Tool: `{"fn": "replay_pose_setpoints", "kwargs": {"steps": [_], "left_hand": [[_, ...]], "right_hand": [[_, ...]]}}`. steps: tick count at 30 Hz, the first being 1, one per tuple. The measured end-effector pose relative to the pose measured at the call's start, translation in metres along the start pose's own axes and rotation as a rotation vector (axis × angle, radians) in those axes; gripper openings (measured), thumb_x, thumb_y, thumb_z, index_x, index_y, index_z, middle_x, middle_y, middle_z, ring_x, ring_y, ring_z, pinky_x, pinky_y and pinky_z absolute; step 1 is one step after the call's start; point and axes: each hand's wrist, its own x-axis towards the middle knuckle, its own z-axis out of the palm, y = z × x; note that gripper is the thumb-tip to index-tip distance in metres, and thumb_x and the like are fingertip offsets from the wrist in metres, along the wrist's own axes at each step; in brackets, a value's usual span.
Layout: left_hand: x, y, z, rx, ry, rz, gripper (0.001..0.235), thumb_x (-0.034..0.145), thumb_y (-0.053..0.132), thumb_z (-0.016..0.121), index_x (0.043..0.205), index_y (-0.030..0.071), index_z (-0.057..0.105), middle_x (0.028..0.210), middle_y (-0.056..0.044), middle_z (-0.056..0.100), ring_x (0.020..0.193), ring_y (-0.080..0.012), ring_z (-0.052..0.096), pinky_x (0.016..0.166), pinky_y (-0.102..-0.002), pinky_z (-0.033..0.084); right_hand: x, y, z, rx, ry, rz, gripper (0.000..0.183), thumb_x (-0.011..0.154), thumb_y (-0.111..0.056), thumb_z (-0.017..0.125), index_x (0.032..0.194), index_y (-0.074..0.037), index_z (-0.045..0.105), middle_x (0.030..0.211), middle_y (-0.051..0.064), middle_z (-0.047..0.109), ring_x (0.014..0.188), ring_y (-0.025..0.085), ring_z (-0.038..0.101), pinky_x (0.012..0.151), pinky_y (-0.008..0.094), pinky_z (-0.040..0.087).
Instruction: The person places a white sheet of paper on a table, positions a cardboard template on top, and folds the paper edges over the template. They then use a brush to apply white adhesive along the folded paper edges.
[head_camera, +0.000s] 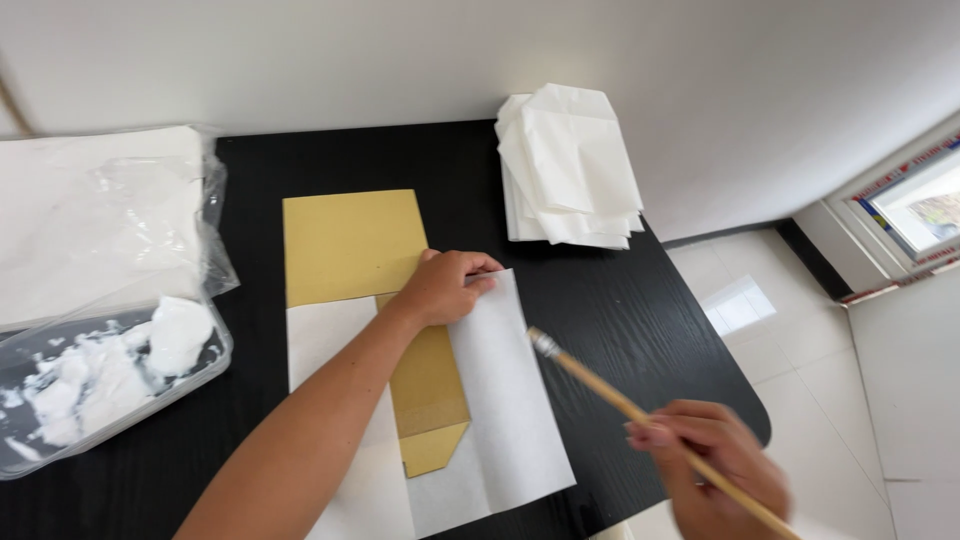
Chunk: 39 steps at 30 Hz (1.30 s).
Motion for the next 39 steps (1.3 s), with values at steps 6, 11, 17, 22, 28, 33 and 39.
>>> {"fn": "replay_pose_setpoints", "kwargs": {"steps": [6,11,17,22,28,33,39], "left_hand": [[-0.018,0.021,-0.022,-0.256,0.043,-0.081,0.033,0.097,0.033,0.058,0.124,0.019,0.071,0.111,0.003,0.074,0.096,-0.0109,0.066,0.090,-0.026,0.052],[-0.010,0.019,-0.027,-0.067,0.245,0.080,0.034,0.100,0.026,0.044,0.120,0.017,0.071,0.089,0.003,0.070,0.080,-0.0137,0.064,0.109,-0.036,0.029],[-0.045,0.068,-0.086,-0.285,0.415,0.270,0.029,0.102,0.030,0.046,0.100,0.017,0.072,0.088,0.005,0.066,0.080,-0.0105,0.061,0.096,-0.031,0.040],[-0.115,0.121,-0.133,-0.537,0.426,0.405,0.038,0.104,0.036,0.042,0.104,0.012,0.071,0.096,0.000,0.070,0.092,-0.0116,0.063,0.088,-0.026,0.055],[-0.210,0.131,-0.149,-0.168,0.431,0.675,0.038,0.106,0.030,0.032,0.091,0.006,0.059,0.093,-0.009,0.074,0.094,-0.0226,0.077,0.081,-0.034,0.057],[-0.293,0.011,-0.172,0.062,0.517,0.220,0.014,0.097,0.016,0.058,0.090,0.017,0.071,0.108,0.000,0.081,0.102,-0.0149,0.079,0.090,-0.031,0.058],[-0.324,-0.131,-0.205,0.056,1.021,-0.260,0.032,0.112,0.024,0.045,0.094,0.013,0.069,0.074,0.005,0.064,0.065,-0.0107,0.055,0.069,-0.029,0.042]], "right_hand": [[0.017,-0.005,-0.003,0.241,0.131,0.010,0.009,0.095,0.009,0.068,0.094,0.010,0.059,0.111,0.027,0.066,0.087,0.029,0.077,0.077,0.027,0.065],[0.027,-0.016,0.005,0.188,0.175,-0.016,0.019,0.095,0.013,0.074,0.097,0.010,0.055,0.118,0.031,0.067,0.095,0.030,0.074,0.086,0.031,0.063],[0.030,0.004,0.012,0.309,0.288,-0.055,0.020,0.112,0.013,0.065,0.110,0.011,0.045,0.123,0.040,0.061,0.099,0.039,0.072,0.083,0.037,0.063],[0.035,0.013,0.011,0.351,0.323,-0.049,0.023,0.113,0.011,0.066,0.115,0.007,0.044,0.126,0.038,0.060,0.105,0.043,0.073,0.088,0.041,0.066],[0.043,0.002,0.030,0.462,0.319,-0.090,0.025,0.111,0.008,0.066,0.120,0.011,0.044,0.111,0.033,0.058,0.101,0.040,0.069,0.091,0.045,0.070],[0.047,-0.037,0.069,0.610,0.064,-0.055,0.018,0.107,0.009,0.061,0.115,0.005,0.045,0.104,0.026,0.061,0.101,0.039,0.074,0.085,0.039,0.070],[0.056,-0.117,0.145,0.692,-0.324,-0.421,0.018,0.090,0.012,0.067,0.102,0.007,0.054,0.103,0.025,0.065,0.100,0.037,0.077,0.086,0.037,0.073]]}}
